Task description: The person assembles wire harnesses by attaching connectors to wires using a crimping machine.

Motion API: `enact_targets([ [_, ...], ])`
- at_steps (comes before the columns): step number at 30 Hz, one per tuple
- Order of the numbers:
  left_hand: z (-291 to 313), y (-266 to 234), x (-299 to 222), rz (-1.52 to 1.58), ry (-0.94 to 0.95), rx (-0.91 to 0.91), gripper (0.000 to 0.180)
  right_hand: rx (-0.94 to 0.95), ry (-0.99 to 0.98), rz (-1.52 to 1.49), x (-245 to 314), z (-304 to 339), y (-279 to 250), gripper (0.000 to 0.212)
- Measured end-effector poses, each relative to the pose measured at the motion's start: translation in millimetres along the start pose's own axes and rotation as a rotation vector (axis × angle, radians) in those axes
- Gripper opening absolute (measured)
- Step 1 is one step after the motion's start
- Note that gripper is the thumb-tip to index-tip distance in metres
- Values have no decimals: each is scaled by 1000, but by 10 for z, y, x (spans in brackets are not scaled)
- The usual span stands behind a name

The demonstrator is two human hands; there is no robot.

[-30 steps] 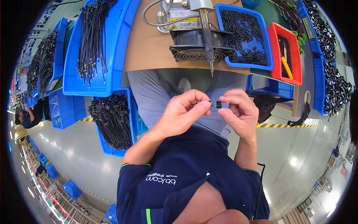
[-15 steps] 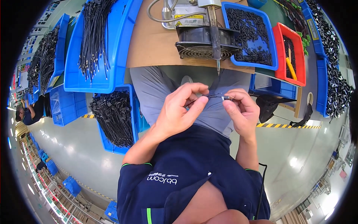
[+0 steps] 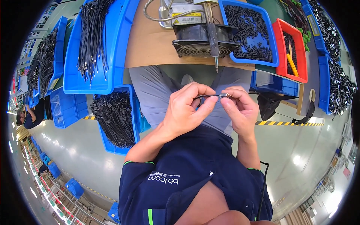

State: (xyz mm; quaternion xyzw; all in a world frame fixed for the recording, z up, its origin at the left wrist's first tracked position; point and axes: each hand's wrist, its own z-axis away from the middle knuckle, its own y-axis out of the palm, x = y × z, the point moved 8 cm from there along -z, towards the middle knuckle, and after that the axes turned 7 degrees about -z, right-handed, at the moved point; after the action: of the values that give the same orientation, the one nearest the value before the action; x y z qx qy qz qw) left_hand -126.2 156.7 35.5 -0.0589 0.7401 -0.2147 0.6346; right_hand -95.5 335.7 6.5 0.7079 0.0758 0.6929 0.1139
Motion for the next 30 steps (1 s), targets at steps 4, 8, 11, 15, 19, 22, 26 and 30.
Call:
enact_targets([
  [4, 11, 46, 78, 88, -116, 27, 16, 0, -26, 21, -9, -5, -7, 20],
  [8, 28, 98, 153, 169, -203, 61, 15, 10, -35, 22, -11, -2, -2, 20],
  [11, 48, 149, 251, 242, -250, 98, 13, 7, -29, 26, -16, 2, 6, 20],
  [15, 49, 181, 288, 286, -295, 176, 8, 8, -31, -3, -41, 6, 43, 20],
  [19, 55, 205, 342, 432, -341, 204, 8, 24, -39, -7, -64, 2, 60, 22],
  [22, 61, 185, 337, 456, -343, 206, 8, 32, 1, -19, -58, 22, 81, 25],
  [26, -2, 76, 268, 444, -265, 88, 7, -38, 23, -65, -27, 24, -10, 23],
  [30, -47, -18, 252, 338, -276, 80, 8, 32, -4, 162, 130, 36, -33, 18],
])
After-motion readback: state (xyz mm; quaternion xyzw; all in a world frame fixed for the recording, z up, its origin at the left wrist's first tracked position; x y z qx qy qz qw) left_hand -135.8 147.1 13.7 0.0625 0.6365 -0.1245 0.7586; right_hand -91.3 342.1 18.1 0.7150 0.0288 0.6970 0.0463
